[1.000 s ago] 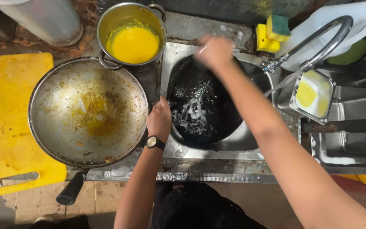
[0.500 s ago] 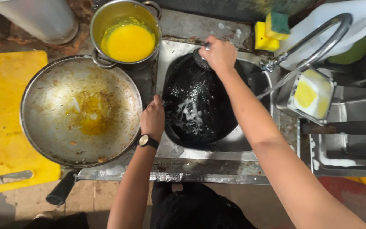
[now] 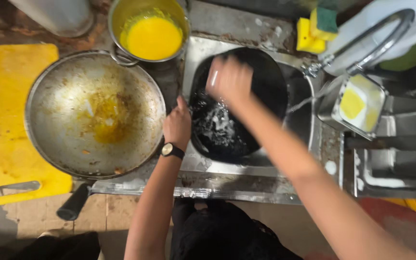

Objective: The person scrubs a large black pan with a metal scouring pad under running water, rinses it, then places it aside. The person then scrubs a second metal pan with a yellow sponge and rinses it under the tap.

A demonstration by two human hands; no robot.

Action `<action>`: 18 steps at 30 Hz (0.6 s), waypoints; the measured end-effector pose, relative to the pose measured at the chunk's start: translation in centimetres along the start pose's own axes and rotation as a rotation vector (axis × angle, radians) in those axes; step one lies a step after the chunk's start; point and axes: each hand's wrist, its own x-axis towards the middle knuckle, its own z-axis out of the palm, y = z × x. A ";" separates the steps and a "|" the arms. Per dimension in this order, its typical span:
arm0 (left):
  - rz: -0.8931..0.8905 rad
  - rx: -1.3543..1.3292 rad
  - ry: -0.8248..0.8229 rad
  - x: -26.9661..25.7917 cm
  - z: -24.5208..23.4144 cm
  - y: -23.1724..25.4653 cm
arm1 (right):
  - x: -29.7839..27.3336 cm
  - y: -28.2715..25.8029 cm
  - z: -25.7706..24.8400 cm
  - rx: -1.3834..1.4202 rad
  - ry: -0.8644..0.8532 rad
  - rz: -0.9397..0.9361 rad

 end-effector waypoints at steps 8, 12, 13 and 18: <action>-0.023 -0.028 -0.057 0.5 -0.8 -0.5 | -6.6 0.8 -3.3 0.074 0.090 -0.126; 0.013 -0.185 -0.029 0.4 -0.6 -0.6 | -7.2 -5.2 0.9 -0.007 0.064 -0.093; 0.018 -0.185 -0.029 0.4 -0.8 -0.6 | -10.6 -7.1 -0.3 -0.120 0.247 -0.346; -0.018 -0.189 -0.074 0.1 -1.0 -0.4 | -13.9 -1.1 -5.7 0.240 -0.340 -0.089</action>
